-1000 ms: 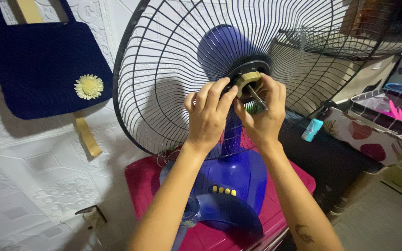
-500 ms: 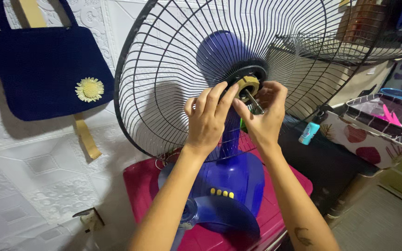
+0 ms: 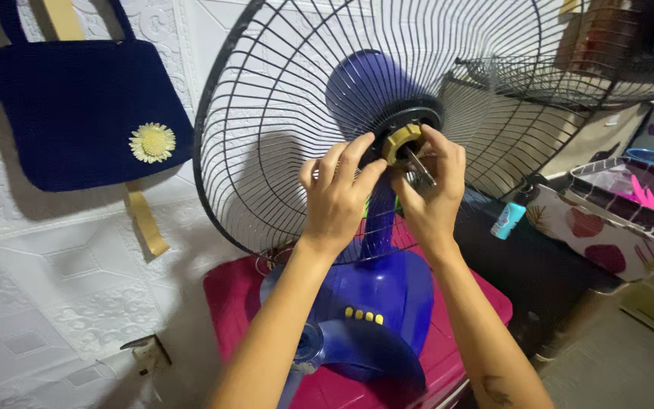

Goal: The person uses a screwdriver to loosen the central nut on a blue pedestal fan. They then remove the front wire cage and set it aside. Finally, they remove the fan blades from the motor shaft.

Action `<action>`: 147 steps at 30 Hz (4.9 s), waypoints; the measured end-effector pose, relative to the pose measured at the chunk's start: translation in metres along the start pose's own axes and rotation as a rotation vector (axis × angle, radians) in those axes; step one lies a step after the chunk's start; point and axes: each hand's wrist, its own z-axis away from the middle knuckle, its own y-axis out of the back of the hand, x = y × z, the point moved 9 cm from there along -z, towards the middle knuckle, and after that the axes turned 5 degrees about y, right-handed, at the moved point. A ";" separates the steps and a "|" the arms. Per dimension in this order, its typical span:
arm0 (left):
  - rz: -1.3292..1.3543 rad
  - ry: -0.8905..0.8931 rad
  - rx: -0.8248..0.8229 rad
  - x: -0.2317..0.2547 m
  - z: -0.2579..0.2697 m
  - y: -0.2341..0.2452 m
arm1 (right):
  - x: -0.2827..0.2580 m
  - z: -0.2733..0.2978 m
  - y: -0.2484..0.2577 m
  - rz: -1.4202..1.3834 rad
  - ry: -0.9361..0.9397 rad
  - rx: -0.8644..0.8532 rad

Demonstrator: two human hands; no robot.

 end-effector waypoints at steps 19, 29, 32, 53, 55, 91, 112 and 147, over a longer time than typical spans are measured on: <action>-0.126 0.019 0.040 -0.009 0.010 0.003 | 0.015 0.001 -0.007 0.052 -0.163 0.133; -0.189 -0.017 0.000 -0.012 0.015 -0.005 | 0.001 -0.005 0.003 0.253 0.140 -0.002; -0.186 -0.015 0.001 -0.010 0.016 -0.006 | -0.004 -0.002 0.002 0.245 0.178 -0.012; -0.196 0.001 -0.027 -0.012 0.021 -0.010 | -0.008 -0.011 -0.003 0.133 0.138 0.030; -0.202 -0.006 -0.026 -0.011 0.021 -0.008 | -0.008 -0.010 -0.002 0.141 0.156 -0.001; -0.212 -0.006 -0.027 -0.008 0.023 -0.001 | 0.005 0.006 -0.003 -0.014 -0.119 0.119; -0.273 -0.020 -0.032 -0.009 0.023 0.000 | -0.007 0.000 0.002 0.017 -0.029 0.098; -0.163 0.059 -0.030 -0.004 0.022 -0.011 | 0.007 0.005 0.006 0.074 -0.130 0.066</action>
